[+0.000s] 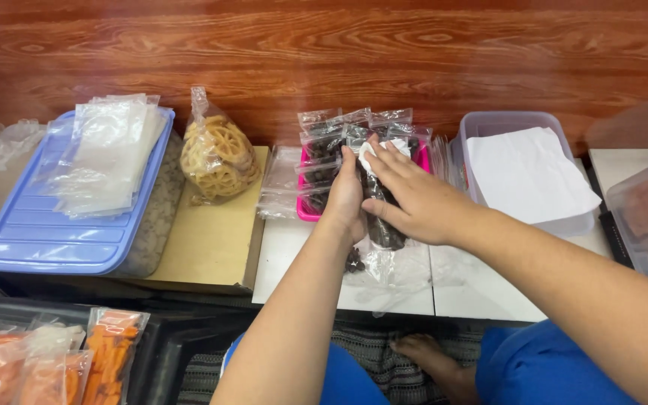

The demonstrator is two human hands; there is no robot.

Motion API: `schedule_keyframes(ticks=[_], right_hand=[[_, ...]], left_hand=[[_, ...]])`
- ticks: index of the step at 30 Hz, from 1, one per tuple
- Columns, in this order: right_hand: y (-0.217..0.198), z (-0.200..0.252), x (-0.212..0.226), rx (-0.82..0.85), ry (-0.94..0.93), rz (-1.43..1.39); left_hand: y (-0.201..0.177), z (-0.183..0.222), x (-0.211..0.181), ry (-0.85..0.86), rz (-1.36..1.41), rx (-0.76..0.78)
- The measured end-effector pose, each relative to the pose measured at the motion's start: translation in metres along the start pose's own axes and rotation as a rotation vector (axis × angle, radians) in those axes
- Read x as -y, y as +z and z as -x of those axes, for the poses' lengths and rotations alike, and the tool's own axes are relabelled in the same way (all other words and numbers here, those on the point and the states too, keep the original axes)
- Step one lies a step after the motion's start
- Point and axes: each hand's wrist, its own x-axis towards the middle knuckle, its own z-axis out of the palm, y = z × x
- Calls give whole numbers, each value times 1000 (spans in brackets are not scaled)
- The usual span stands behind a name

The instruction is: Cleaning individual sealed plastic bags of food items using a cloth before further processing or storage.

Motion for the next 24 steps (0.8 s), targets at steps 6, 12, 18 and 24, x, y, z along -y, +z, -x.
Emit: schedule_keyframes(ticks=[6, 12, 18, 24], right_hand=[[1, 12, 29, 121, -56, 49], [-1, -12, 6, 87, -26, -7], [-3, -29, 16, 202, 19, 45], [-30, -64, 57, 475, 121, 111]], left_hand=[[23, 40, -37, 36, 63, -58], [-4, 13, -19, 89, 71, -19], [13, 54, -43, 38, 58, -57], [15, 59, -56, -13, 120, -95]])
